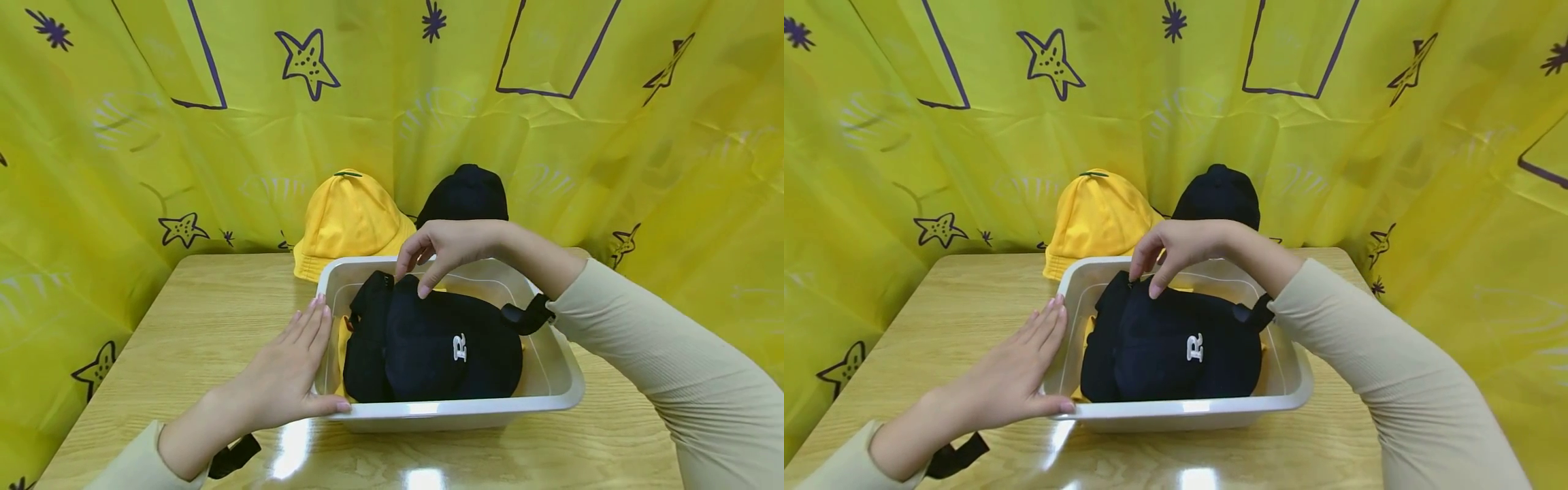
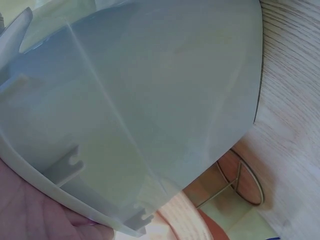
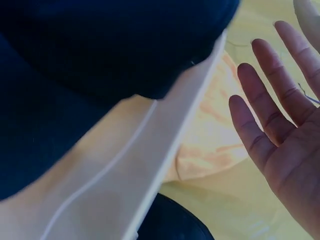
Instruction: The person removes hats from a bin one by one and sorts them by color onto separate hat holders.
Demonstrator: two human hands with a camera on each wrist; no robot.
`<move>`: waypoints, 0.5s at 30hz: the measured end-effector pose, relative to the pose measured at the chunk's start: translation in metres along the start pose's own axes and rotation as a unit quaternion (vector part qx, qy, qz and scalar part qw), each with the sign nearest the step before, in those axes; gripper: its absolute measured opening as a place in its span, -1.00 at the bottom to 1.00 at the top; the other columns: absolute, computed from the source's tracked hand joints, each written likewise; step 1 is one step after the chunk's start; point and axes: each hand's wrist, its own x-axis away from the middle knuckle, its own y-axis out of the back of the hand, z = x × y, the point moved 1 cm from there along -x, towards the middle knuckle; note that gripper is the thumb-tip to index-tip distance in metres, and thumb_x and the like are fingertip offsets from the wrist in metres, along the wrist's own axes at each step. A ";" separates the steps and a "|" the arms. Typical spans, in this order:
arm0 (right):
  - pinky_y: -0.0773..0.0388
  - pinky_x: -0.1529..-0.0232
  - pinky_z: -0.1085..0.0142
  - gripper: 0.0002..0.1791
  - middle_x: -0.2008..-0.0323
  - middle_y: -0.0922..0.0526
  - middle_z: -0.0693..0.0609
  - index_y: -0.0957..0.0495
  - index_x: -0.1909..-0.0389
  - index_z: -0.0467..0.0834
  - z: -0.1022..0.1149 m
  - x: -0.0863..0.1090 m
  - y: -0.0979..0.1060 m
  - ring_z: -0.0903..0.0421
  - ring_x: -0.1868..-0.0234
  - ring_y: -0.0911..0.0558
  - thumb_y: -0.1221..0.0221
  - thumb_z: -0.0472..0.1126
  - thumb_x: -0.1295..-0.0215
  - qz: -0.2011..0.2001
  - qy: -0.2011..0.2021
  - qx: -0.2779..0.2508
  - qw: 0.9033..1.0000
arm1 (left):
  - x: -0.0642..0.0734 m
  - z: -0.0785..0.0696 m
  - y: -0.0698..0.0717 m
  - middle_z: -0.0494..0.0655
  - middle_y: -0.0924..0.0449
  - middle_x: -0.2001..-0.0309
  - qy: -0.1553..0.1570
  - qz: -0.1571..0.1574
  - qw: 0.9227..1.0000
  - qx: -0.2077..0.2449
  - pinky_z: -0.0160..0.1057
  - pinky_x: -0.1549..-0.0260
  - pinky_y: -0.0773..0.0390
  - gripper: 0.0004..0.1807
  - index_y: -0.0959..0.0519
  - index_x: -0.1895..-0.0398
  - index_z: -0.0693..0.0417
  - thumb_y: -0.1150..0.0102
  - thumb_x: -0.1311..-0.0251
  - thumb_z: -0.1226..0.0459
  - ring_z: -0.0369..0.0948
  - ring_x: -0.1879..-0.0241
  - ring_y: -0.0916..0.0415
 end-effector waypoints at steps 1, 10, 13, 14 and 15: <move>-0.33 -0.25 0.06 -0.59 0.03 -0.65 -0.09 -0.59 0.07 -0.27 -0.001 -0.003 -0.002 -0.03 -0.09 -0.52 -0.39 -0.27 -0.02 0.005 -0.003 -0.001 1.000 | 0.000 0.000 0.000 0.34 0.15 -0.45 -0.001 -0.001 1.000 -0.001 0.05 -0.36 -0.02 0.23 -0.04 -0.38 0.47 0.12 -0.02 -0.46 0.11 -0.47 0.26; -0.26 -0.30 0.08 -0.47 -0.05 -0.58 0.02 -0.54 -0.06 -0.21 -0.010 -0.027 -0.014 0.09 -0.14 -0.47 -0.40 -0.30 0.01 0.070 -0.024 -0.005 0.997 | 0.000 0.000 -0.001 0.35 0.12 -0.44 -0.006 -0.011 1.000 -0.002 0.06 -0.36 -0.05 0.24 -0.05 -0.37 0.48 0.12 -0.02 -0.46 0.13 -0.46 0.22; -0.28 -0.29 0.11 -0.44 -0.07 -0.56 0.01 -0.51 -0.08 -0.24 -0.012 -0.028 -0.016 0.11 -0.14 -0.46 -0.40 -0.33 0.02 0.085 -0.026 -0.016 0.996 | 0.000 0.000 -0.001 0.35 0.11 -0.44 -0.008 -0.015 1.000 -0.002 0.06 -0.36 -0.05 0.23 -0.06 -0.37 0.48 0.13 -0.02 -0.46 0.13 -0.46 0.22; -0.29 -0.28 0.13 -0.44 -0.07 -0.56 -0.01 -0.50 -0.08 -0.25 -0.012 -0.028 -0.016 0.10 -0.14 -0.47 -0.40 -0.34 0.02 0.089 -0.024 -0.021 0.996 | 0.000 0.000 -0.001 0.35 0.11 -0.44 -0.008 -0.015 1.000 -0.004 0.06 -0.35 -0.05 0.23 -0.07 -0.37 0.48 0.13 -0.02 -0.46 0.13 -0.46 0.22; -0.30 -0.28 0.15 -0.43 -0.07 -0.55 -0.02 -0.49 -0.08 -0.26 -0.013 -0.028 -0.016 0.11 -0.14 -0.47 -0.40 -0.36 0.02 0.091 -0.023 -0.025 0.995 | 0.000 0.000 -0.001 0.35 0.11 -0.44 -0.009 -0.017 1.000 -0.004 0.06 -0.35 -0.05 0.23 -0.07 -0.37 0.49 0.14 -0.02 -0.46 0.13 -0.46 0.22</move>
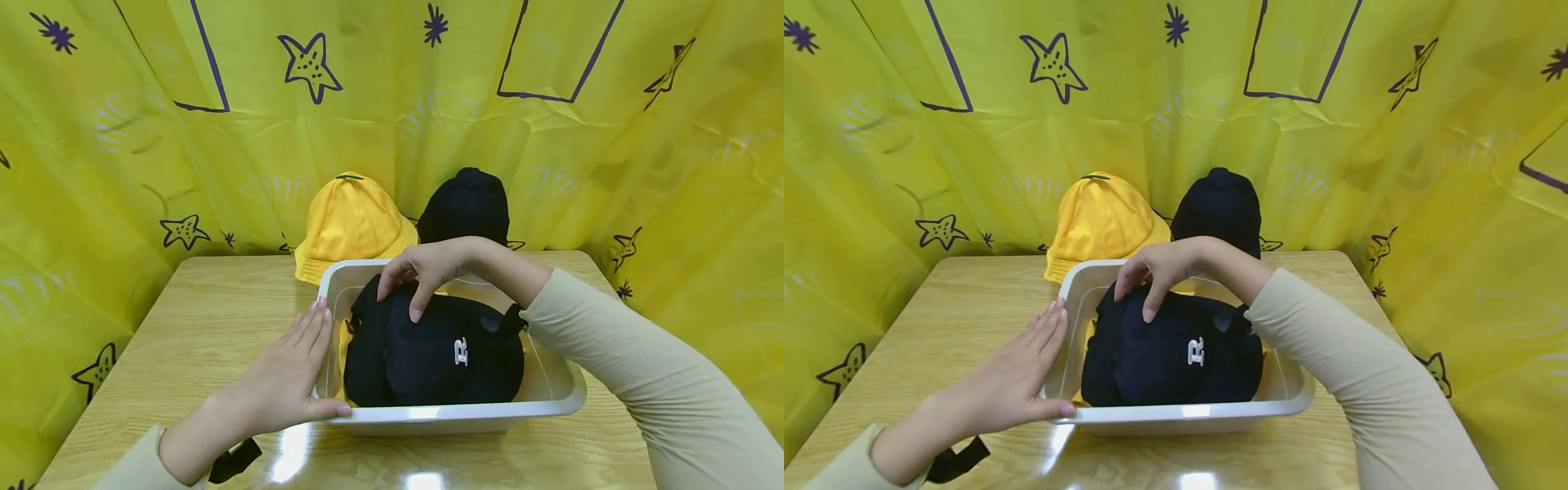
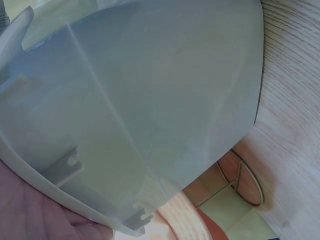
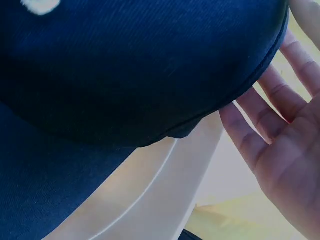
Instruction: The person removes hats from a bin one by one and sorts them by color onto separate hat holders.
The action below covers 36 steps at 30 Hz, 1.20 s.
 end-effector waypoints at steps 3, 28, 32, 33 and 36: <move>-0.31 -0.27 0.21 -0.43 -0.07 -0.54 -0.06 -0.47 -0.06 -0.30 -0.002 0.004 0.000 0.10 -0.14 -0.48 -0.40 -0.39 0.04 0.001 0.006 -0.013 1.000 | 0.000 0.000 0.000 0.36 0.12 -0.44 0.000 -0.001 1.000 0.002 0.06 -0.35 -0.06 0.23 -0.07 -0.37 0.49 0.14 -0.02 -0.46 0.13 -0.46 0.23; -0.47 0.31 0.38 -0.89 0.50 -0.55 0.13 -0.56 0.43 -0.27 -0.009 0.039 -0.019 0.22 0.40 -0.48 -0.33 -0.37 -0.07 0.009 -0.033 0.022 0.999 | 0.001 -0.001 0.000 0.34 0.15 -0.45 0.006 0.002 1.000 0.002 0.08 -0.35 -0.04 0.19 -0.03 -0.38 0.47 -0.01 -0.04 -0.37 0.12 -0.46 0.25; -0.48 0.28 0.38 -0.88 0.49 -0.53 0.13 -0.56 0.43 -0.23 -0.005 0.049 -0.014 0.20 0.37 -0.48 -0.33 -0.35 -0.06 -0.005 -0.035 0.029 0.999 | 0.000 -0.001 0.000 0.33 0.16 -0.45 0.007 0.001 1.000 0.004 0.08 -0.35 -0.04 0.19 -0.03 -0.39 0.47 -0.02 -0.03 -0.37 0.12 -0.47 0.26; -0.49 0.26 0.37 -0.88 0.48 -0.53 0.13 -0.56 0.44 -0.22 -0.004 0.051 -0.013 0.20 0.35 -0.49 -0.33 -0.35 -0.06 -0.010 -0.034 0.030 0.999 | 0.000 -0.001 0.000 0.33 0.15 -0.45 0.007 0.001 1.000 0.004 0.08 -0.35 -0.04 0.19 -0.03 -0.39 0.47 -0.02 -0.03 -0.37 0.12 -0.46 0.25; -0.50 0.24 0.36 -0.88 0.46 -0.53 0.11 -0.56 0.44 -0.22 0.001 0.059 -0.008 0.18 0.31 -0.47 -0.33 -0.34 -0.06 -0.027 -0.028 0.030 0.999 | 0.000 -0.001 0.000 0.33 0.14 -0.45 0.007 0.001 1.000 0.003 0.08 -0.35 -0.04 0.19 -0.03 -0.39 0.47 -0.02 -0.03 -0.37 0.12 -0.46 0.25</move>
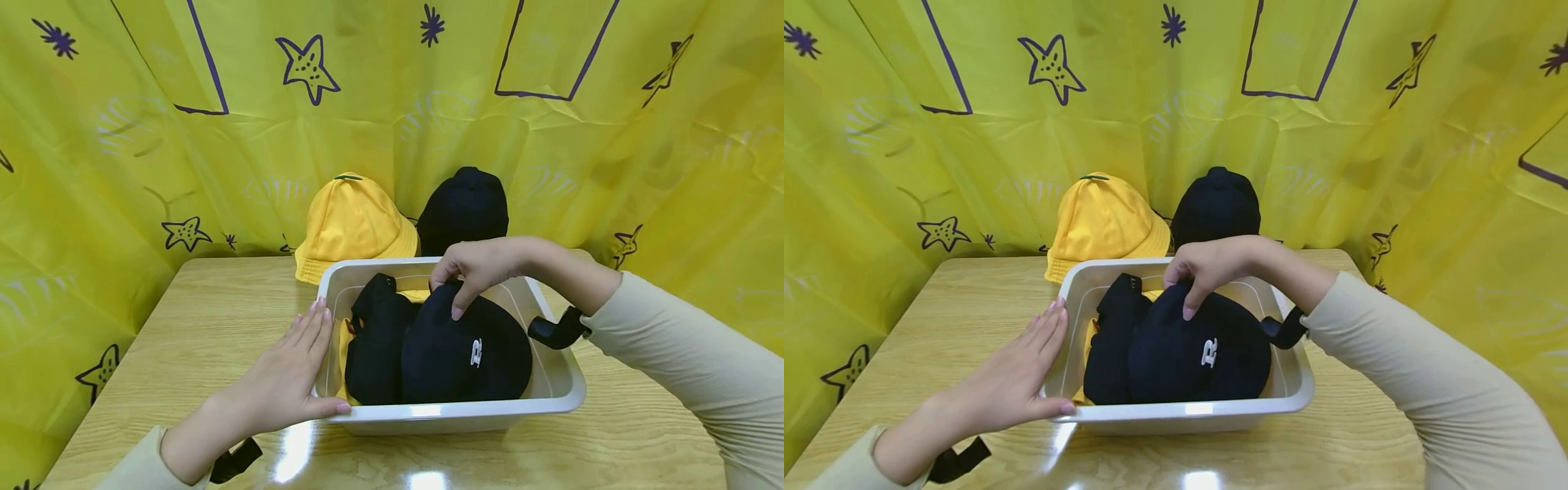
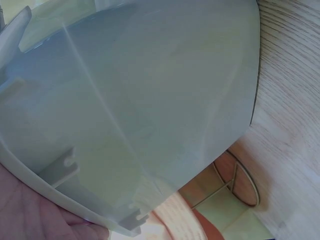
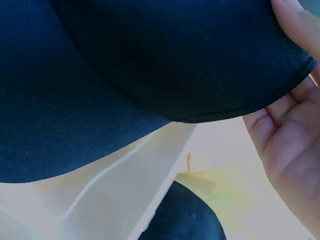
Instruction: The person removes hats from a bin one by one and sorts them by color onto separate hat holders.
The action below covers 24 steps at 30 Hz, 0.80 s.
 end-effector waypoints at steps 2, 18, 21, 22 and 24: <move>-0.50 0.22 0.34 -0.88 0.44 -0.54 0.09 -0.56 0.44 -0.23 0.004 0.004 0.004 0.16 0.28 -0.47 -0.33 -0.33 -0.07 -0.010 0.005 -0.004 1.000 | 0.000 0.000 0.000 0.33 0.14 -0.45 0.001 0.000 1.000 0.002 0.08 -0.35 -0.04 0.19 -0.03 -0.39 0.47 -0.03 -0.03 -0.36 0.12 -0.47 0.25; -0.49 0.09 0.27 -0.82 0.42 -0.64 -0.03 -0.56 0.44 -0.26 0.033 0.038 0.028 0.07 0.25 -0.53 -0.35 -0.26 -0.07 -0.080 0.048 0.006 0.996 | 0.000 -0.002 0.003 0.31 0.16 -0.46 -0.001 -0.006 1.000 0.001 0.07 -0.35 -0.04 0.19 -0.03 -0.39 0.45 -0.07 0.00 -0.35 0.10 -0.47 0.27; -0.50 0.21 0.28 -0.83 0.44 -0.60 -0.03 -0.54 0.45 -0.27 0.035 0.043 0.031 0.07 0.30 -0.52 -0.34 -0.28 -0.09 -0.097 0.060 0.005 0.993 | 0.000 -0.002 0.004 0.32 0.15 -0.45 -0.004 -0.008 1.000 -0.002 0.07 -0.35 -0.05 0.18 -0.04 -0.38 0.46 -0.08 0.00 -0.34 0.10 -0.47 0.25; -0.50 0.24 0.28 -0.83 0.45 -0.59 -0.02 -0.54 0.46 -0.27 0.035 0.044 0.032 0.07 0.31 -0.51 -0.34 -0.28 -0.09 -0.104 0.062 0.007 0.993 | 0.000 -0.002 0.004 0.32 0.15 -0.45 -0.004 -0.008 1.000 -0.005 0.07 -0.35 -0.05 0.18 -0.05 -0.38 0.46 -0.08 0.00 -0.34 0.10 -0.47 0.24; -0.49 0.26 0.29 -0.82 0.47 -0.57 0.01 -0.52 0.48 -0.28 0.036 0.047 0.034 0.07 0.32 -0.49 -0.33 -0.29 -0.10 -0.118 0.069 0.010 0.991 | 0.000 -0.003 0.005 0.33 0.13 -0.45 -0.007 -0.007 1.000 -0.011 0.06 -0.35 -0.05 0.17 -0.06 -0.38 0.46 -0.07 -0.02 -0.34 0.11 -0.46 0.23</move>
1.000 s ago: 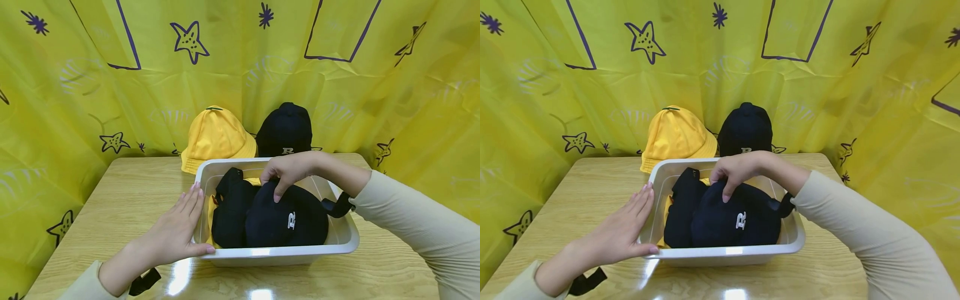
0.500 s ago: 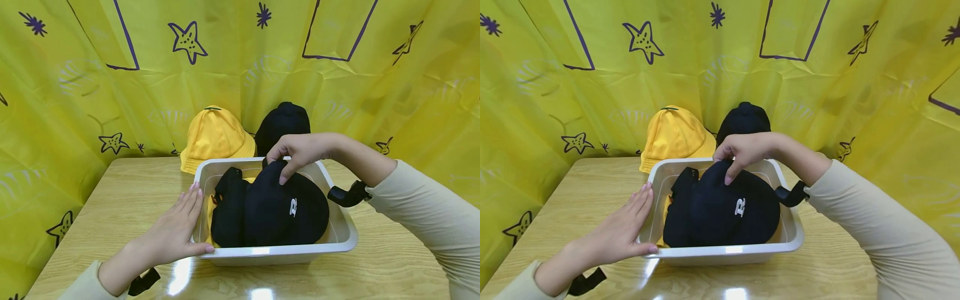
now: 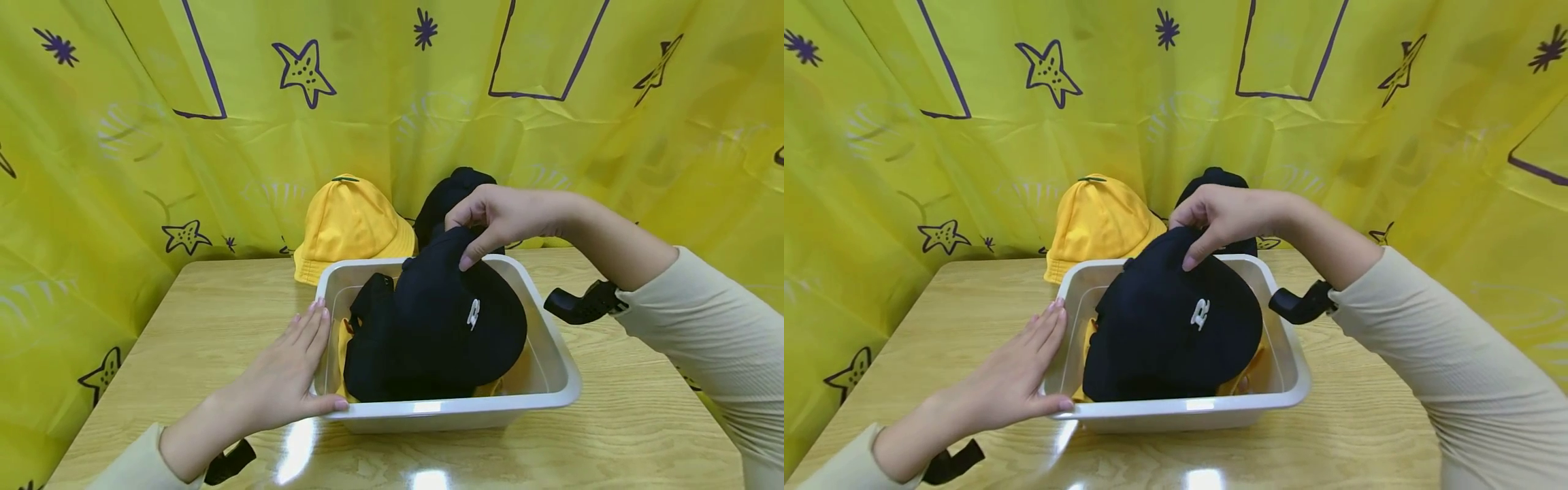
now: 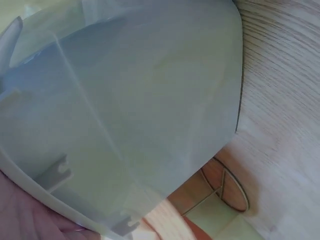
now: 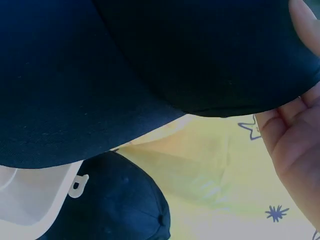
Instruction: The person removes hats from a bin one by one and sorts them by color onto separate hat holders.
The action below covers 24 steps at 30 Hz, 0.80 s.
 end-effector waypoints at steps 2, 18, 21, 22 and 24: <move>-0.50 0.25 0.28 -0.82 0.47 -0.55 0.03 -0.52 0.49 -0.29 0.001 0.003 0.002 0.07 0.32 -0.49 -0.33 -0.30 -0.10 -0.013 0.009 -0.002 1.000 | 0.000 0.000 0.001 0.32 0.11 -0.45 -0.003 -0.001 1.000 -0.009 0.07 -0.36 -0.04 0.16 -0.07 -0.38 0.45 -0.01 -0.04 -0.36 0.11 -0.46 0.21; -0.59 0.20 0.29 -0.92 0.43 -0.70 0.03 -0.64 0.32 -0.20 0.009 0.022 0.021 0.07 0.30 -0.63 -0.27 -0.37 -0.15 -0.201 -0.026 -0.070 0.977 | -0.018 0.008 0.041 0.31 -0.26 -0.32 -0.155 -0.229 0.956 -0.099 0.11 -0.14 -0.39 0.17 -0.17 -0.32 0.46 0.61 -0.14 -0.47 0.10 -0.28 -0.30; -0.56 0.17 0.32 -0.93 0.47 -0.71 0.05 -0.65 0.34 -0.18 0.011 0.025 0.024 0.10 0.27 -0.63 -0.27 -0.37 -0.15 -0.249 -0.038 -0.090 0.964 | -0.029 0.008 0.063 0.25 -0.33 -0.29 -0.218 -0.277 0.931 -0.098 0.10 -0.02 -0.49 0.10 -0.25 -0.30 0.40 0.43 -0.16 -0.45 0.06 -0.17 -0.42; -0.56 0.16 0.32 -0.92 0.46 -0.71 0.05 -0.66 0.33 -0.17 0.011 0.026 0.025 0.10 0.24 -0.63 -0.25 -0.37 -0.17 -0.260 -0.035 -0.098 0.960 | -0.033 0.007 0.070 0.23 -0.36 -0.27 -0.232 -0.287 0.924 -0.099 0.08 0.02 -0.52 0.08 -0.28 -0.28 0.39 0.38 -0.16 -0.44 0.05 -0.13 -0.46; -0.55 0.14 0.34 -0.91 0.45 -0.72 0.04 -0.67 0.31 -0.18 0.012 0.027 0.027 0.11 0.22 -0.63 -0.24 -0.38 -0.18 -0.280 -0.028 -0.117 0.952 | -0.041 0.004 0.082 0.20 -0.40 -0.24 -0.255 -0.299 0.913 -0.107 0.02 0.07 -0.56 0.04 -0.32 -0.26 0.35 0.27 -0.14 -0.42 0.02 -0.04 -0.51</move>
